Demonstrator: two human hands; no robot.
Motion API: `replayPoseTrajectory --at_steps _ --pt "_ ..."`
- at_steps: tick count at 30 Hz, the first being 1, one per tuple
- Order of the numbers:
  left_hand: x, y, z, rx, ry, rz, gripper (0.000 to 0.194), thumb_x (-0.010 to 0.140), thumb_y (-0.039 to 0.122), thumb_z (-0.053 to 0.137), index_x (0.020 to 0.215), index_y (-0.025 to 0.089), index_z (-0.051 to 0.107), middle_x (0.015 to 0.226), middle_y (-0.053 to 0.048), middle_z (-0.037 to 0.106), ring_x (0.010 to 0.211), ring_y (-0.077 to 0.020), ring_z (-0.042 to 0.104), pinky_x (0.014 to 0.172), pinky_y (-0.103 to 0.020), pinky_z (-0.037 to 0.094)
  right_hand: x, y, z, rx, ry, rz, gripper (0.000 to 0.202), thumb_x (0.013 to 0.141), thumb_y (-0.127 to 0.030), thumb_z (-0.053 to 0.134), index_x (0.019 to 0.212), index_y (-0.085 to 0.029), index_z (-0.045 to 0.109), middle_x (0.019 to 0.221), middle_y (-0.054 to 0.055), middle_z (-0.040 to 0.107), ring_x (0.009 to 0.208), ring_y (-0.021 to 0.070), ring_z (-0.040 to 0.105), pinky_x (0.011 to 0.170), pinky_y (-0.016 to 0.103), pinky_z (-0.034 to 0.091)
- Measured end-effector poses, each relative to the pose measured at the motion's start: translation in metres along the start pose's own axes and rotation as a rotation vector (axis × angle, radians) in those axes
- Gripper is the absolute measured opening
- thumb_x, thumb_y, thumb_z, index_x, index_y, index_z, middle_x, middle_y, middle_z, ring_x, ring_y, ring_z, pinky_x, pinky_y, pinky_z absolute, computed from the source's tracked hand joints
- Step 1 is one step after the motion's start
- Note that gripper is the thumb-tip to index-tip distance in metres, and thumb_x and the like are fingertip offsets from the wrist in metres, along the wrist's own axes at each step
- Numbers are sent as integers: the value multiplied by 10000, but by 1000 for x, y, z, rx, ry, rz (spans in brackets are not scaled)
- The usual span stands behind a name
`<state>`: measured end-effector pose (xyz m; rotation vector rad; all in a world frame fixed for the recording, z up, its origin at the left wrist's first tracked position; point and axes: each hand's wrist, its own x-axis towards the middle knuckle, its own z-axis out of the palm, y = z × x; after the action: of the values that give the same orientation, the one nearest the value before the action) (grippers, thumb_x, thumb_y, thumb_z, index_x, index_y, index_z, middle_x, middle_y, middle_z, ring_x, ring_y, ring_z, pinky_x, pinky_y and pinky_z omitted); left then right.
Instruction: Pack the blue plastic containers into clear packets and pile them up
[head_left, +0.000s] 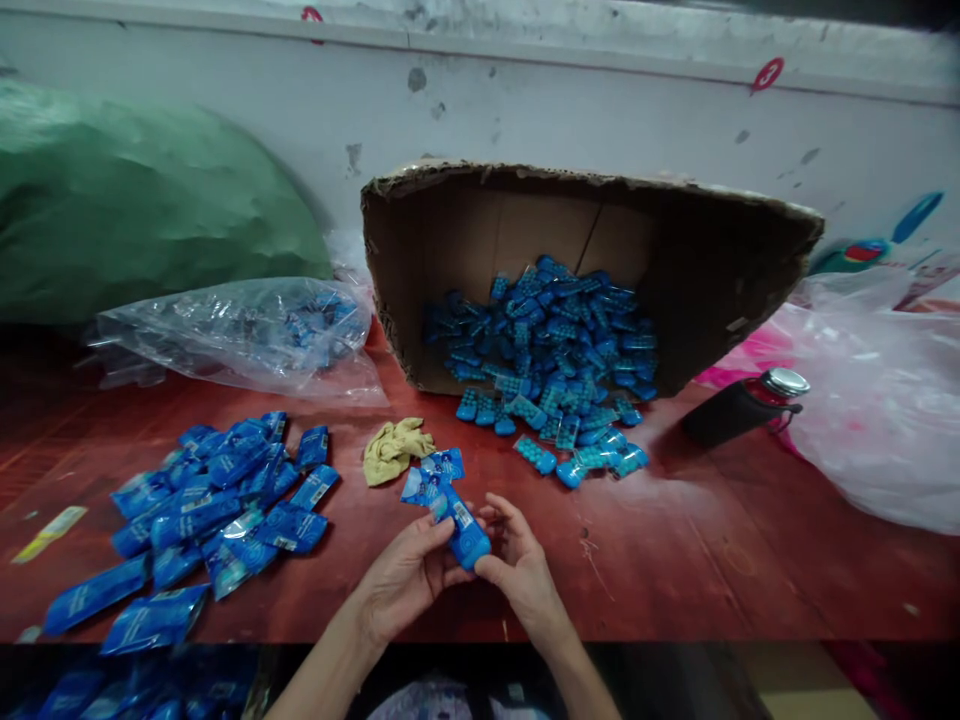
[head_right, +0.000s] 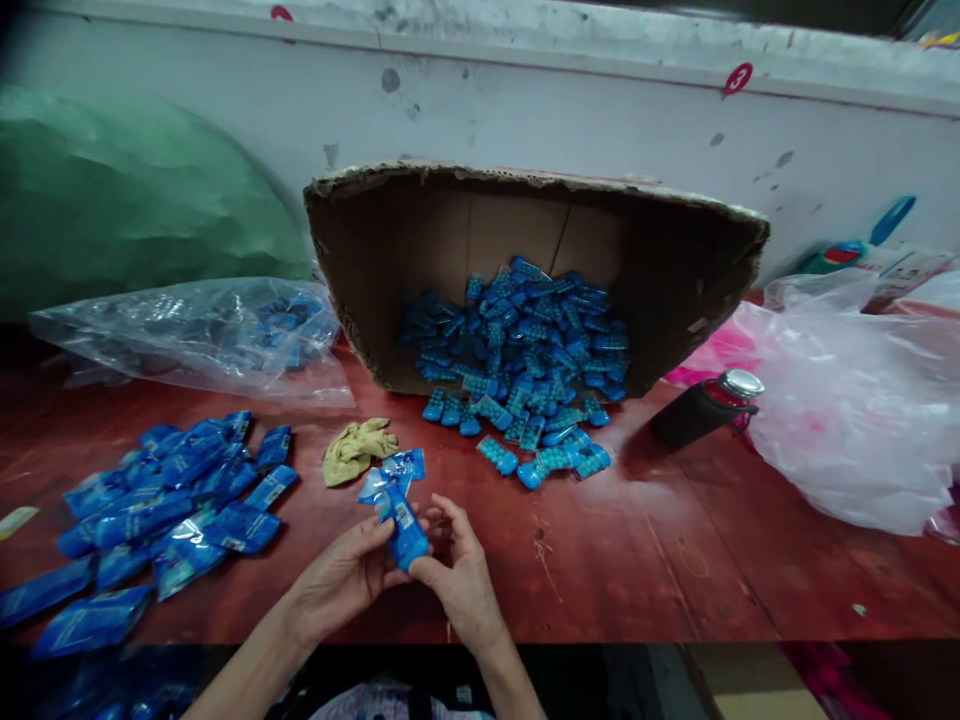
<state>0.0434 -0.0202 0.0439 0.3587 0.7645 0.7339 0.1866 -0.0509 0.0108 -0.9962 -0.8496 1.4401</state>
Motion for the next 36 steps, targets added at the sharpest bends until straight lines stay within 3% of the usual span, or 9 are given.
replayPoseTrajectory --at_steps 4,8,12,17,23,29,33,36 --pt "-1 1 2 13 -88 -29 229 764 179 540 982 138 591 879 -83 677 772 -184 639 636 -295 505 3 -9 -5 54 -183 69 668 562 -102 695 1160 -313 487 1111 3 536 963 180 525 774 303 453" --pt "-4 -5 5 -14 -65 21 171 731 189 587 888 127 619 802 -64 679 750 -160 632 703 -289 490 3 -16 -2 96 -255 91 614 562 -189 723 1136 -276 524 1084 16 570 974 202 529 789 320 449" --pt "-7 -16 13 -64 76 72 137 690 229 637 790 136 627 741 -35 673 678 -134 619 675 -265 494 -1 -20 1 32 -213 54 473 631 -255 681 1089 -262 564 1028 12 608 955 212 545 824 350 435" --pt "-10 -26 24 -102 195 95 177 664 229 662 815 150 614 783 -27 676 686 -140 626 662 -283 514 -3 -20 -6 -86 -172 -3 408 673 -221 640 1076 -256 584 1046 12 602 954 199 547 844 322 418" --pt "-9 -21 21 -57 244 84 177 683 246 643 826 164 578 798 -30 679 697 -144 631 669 -299 508 -3 -15 -6 -166 -66 -62 283 697 -174 610 972 -241 627 937 2 613 859 163 558 776 273 433" --pt "-4 -20 11 68 318 174 238 649 328 660 793 165 562 696 -15 666 626 -138 610 618 -277 477 -6 -9 4 -198 85 -90 204 681 -180 630 881 -222 638 843 -2 622 798 157 560 738 261 444" --pt "-4 -18 4 223 333 233 284 671 405 616 807 156 602 713 -38 674 646 -155 611 617 -265 456 -3 -9 11 -123 75 -55 196 683 -195 632 879 -199 622 829 7 622 771 151 565 718 265 460" --pt "-9 -5 4 370 275 256 330 716 448 541 770 138 638 686 -60 670 649 -181 604 610 -273 448 3 -10 17 -5 -6 36 265 677 -224 643 935 -189 596 822 11 609 667 132 565 593 257 491"
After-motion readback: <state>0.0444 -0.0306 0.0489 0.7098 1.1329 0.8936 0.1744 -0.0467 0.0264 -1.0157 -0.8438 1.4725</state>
